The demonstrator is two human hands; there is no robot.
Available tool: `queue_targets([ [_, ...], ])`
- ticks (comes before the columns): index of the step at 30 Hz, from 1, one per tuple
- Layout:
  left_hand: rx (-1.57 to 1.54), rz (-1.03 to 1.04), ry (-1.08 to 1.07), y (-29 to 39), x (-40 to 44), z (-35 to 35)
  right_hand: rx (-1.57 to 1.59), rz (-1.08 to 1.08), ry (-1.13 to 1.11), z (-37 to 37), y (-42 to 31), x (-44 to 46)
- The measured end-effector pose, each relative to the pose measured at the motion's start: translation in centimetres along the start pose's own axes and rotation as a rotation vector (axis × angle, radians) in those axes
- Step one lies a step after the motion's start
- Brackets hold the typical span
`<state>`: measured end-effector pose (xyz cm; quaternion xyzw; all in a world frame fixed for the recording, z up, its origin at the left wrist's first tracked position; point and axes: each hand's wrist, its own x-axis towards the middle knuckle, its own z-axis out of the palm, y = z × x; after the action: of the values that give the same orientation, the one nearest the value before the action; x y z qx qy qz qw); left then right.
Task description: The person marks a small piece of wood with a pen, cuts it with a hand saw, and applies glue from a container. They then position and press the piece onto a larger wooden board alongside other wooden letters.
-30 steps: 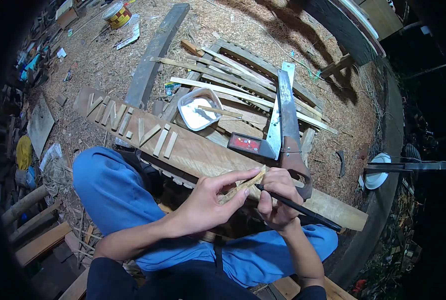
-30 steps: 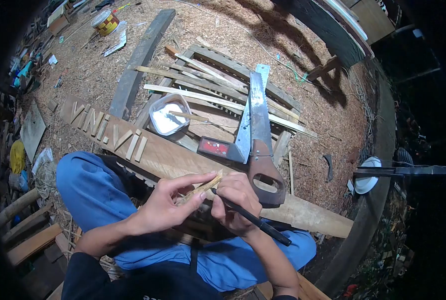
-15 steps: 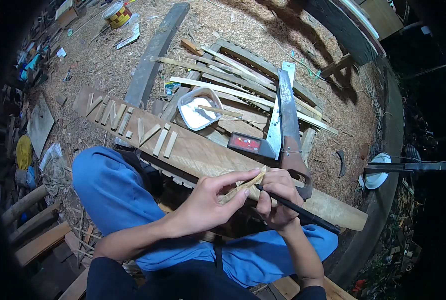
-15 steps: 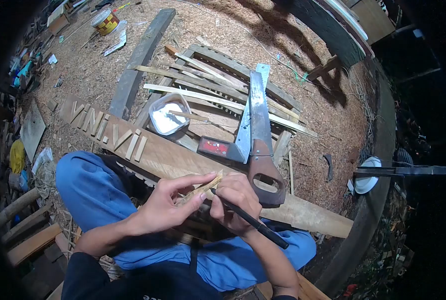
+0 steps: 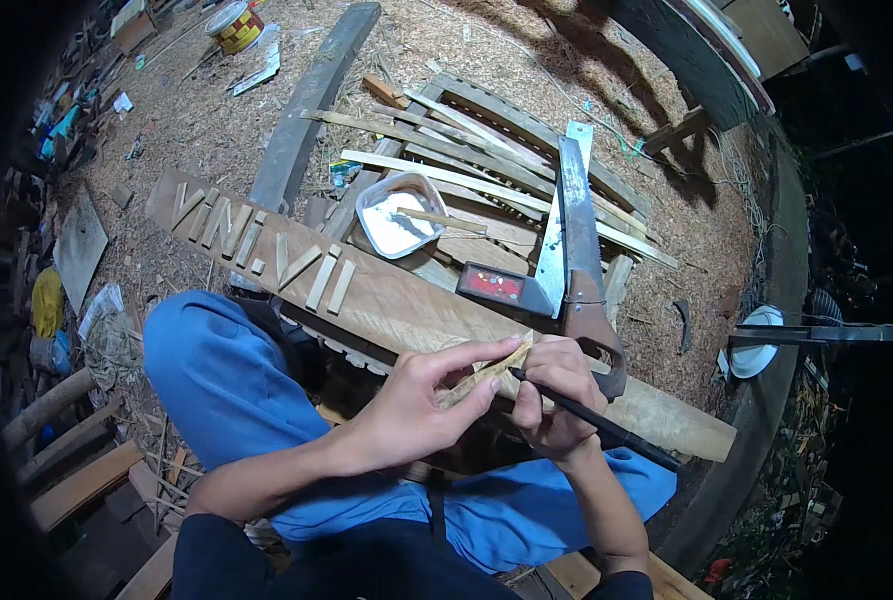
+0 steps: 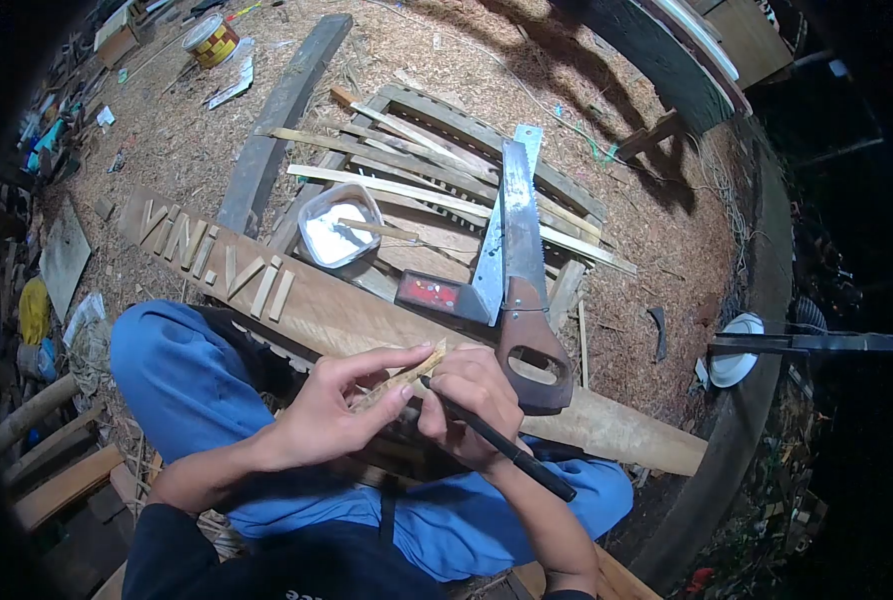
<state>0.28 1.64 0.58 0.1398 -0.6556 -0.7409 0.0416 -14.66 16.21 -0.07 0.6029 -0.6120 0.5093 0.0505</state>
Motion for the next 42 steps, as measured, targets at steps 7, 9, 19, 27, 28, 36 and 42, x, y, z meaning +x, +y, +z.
queue_targets([
  [7,0.010,0.002,-0.010,0.4,0.0,-0.1,0.020,0.012,0.020,0.0,0.0,-0.1],
  [9,0.004,0.009,-0.004,0.4,0.0,-0.1,0.011,0.007,0.012,0.1,0.0,0.0],
  [19,0.014,0.039,0.017,0.2,0.0,0.1,0.024,0.012,0.004,0.0,-0.1,0.1],
  [27,-0.030,0.045,0.018,0.3,0.0,0.1,0.017,0.011,-0.007,0.0,0.0,0.1],
  [28,-0.040,0.034,0.012,0.3,0.0,0.1,0.018,0.014,-0.001,0.0,0.0,0.1],
  [36,-0.030,-0.023,-0.003,0.4,0.0,0.0,0.013,0.013,-0.013,0.1,-0.1,0.1],
  [42,-0.056,-0.001,0.003,0.1,0.0,0.0,0.016,0.014,0.011,0.1,0.0,0.2],
])
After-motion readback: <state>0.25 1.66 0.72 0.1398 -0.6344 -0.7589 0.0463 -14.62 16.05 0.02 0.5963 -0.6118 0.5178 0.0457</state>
